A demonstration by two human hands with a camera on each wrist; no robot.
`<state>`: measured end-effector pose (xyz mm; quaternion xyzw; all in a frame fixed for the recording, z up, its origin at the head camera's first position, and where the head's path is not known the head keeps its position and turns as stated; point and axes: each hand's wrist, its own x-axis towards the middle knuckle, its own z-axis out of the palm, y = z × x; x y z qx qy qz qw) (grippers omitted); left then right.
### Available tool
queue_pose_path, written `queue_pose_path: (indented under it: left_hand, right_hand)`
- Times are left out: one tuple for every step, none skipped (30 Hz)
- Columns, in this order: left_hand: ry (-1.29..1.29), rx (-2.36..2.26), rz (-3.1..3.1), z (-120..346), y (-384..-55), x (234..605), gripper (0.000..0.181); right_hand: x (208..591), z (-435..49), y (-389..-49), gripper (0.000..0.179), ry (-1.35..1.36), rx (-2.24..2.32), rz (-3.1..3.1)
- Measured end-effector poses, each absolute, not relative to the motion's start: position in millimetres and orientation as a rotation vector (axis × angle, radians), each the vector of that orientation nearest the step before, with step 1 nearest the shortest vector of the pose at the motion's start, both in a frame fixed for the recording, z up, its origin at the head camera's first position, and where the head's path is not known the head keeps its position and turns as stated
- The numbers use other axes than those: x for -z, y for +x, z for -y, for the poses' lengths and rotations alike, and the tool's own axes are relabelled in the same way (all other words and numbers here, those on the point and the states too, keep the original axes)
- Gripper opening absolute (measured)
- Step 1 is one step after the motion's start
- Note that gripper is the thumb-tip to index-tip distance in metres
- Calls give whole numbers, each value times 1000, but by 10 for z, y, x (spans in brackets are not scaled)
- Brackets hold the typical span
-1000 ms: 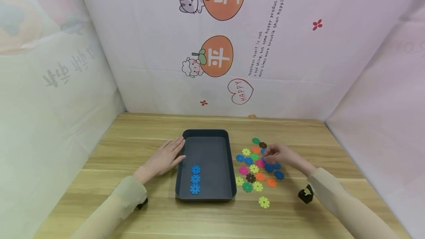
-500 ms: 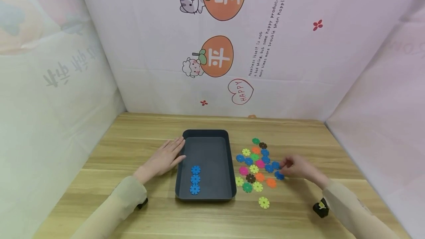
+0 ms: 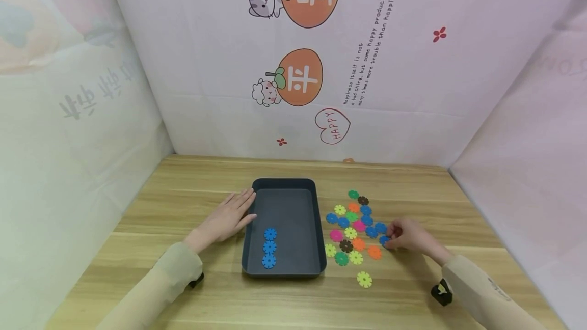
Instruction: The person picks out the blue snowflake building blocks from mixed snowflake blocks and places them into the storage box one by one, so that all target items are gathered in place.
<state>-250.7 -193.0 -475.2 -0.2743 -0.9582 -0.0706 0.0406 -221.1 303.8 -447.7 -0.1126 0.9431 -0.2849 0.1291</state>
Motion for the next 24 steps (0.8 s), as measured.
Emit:
queue_pose_path:
  left_hand:
    - [-842,215,2936,1931,-2508,4751,67]
    - [-842,212,2940,1930,-2508,4748,67]
    - [-843,214,2942,1930,-2508,4745,67]
    - [-846,213,2942,1929,-2508,4741,67]
    - [-848,213,2942,1927,-2508,4737,67]
    - [-848,212,2945,1925,-2508,4736,67]
    - [-849,208,2946,1923,-2509,4736,67]
    - [-848,207,2946,1923,-2509,4737,67]
    - [-847,209,2944,1922,-2509,4737,67]
    - [-847,210,2942,1922,-2507,4738,67]
    - [-846,210,2940,1922,-2509,4740,67]
    - [-845,210,2937,1922,-2509,4743,67]
    - [-845,212,2935,1923,-2510,4743,67]
    - [-844,216,2935,1923,-2510,4742,67]
    - [-844,219,2935,1923,-2511,4742,67]
    - [-843,219,2936,1923,-2513,4742,67]
    - [-844,219,2936,1924,-2516,4744,67]
    - [-844,217,2935,1924,-2517,4743,67]
    - [-844,218,2937,1925,-2517,4742,67]
    - [-841,216,2941,1925,-2516,4741,67]
    - [-842,213,2939,1926,-2516,4743,67]
    - [-839,209,2942,1927,-2514,4744,67]
    - [-839,209,2941,1928,-2511,4745,67]
    - [-835,208,2943,1928,-2509,4746,67]
  right_hand:
    - [4480,-3035,-2210,26,-325,826,-2742]
    - [4481,-3033,-2208,26,-320,825,-2742]
    - [4483,-3034,-2209,26,-314,830,-2739]
    - [4482,-3038,-2209,26,-315,831,-2738]
    - [4478,-3043,-2211,27,-311,833,-2738]
    - [4473,-3050,-2213,27,-309,834,-2736]
    - [4467,-3054,-2214,26,-304,838,-2733]
    - [4459,-3061,-2217,26,-305,833,-2731]
    - [4453,-3070,-2223,25,-308,835,-2727]
    - [4441,-3079,-2230,23,-322,835,-2722]
    - [4430,-3085,-2238,22,-328,838,-2714]
    - [4417,-3090,-2242,21,-340,840,-2706]
    - [4401,-3092,-2246,19,-360,845,-2700]
    - [4383,-3091,-2251,18,-371,842,-2698]
    - [4368,-3089,-2256,17,-374,846,-2692]
    - [4355,-3084,-2263,16,-384,851,-2687]
    - [4343,-3074,-2271,16,-383,859,-2683]
    - [4328,-3063,-2280,15,-389,861,-2684]
    - [4316,-3047,-2293,15,-387,868,-2678]
    - [4302,-3026,-2306,15,-378,882,-2664]
    - [4285,-3003,-2320,16,-384,903,-2650]
    - [4267,-2972,-2337,16,-384,922,-2637]
    - [4244,-2934,-2353,16,-379,947,-2614]
    - [4220,-2892,-2372,16,-380,965,-2593]
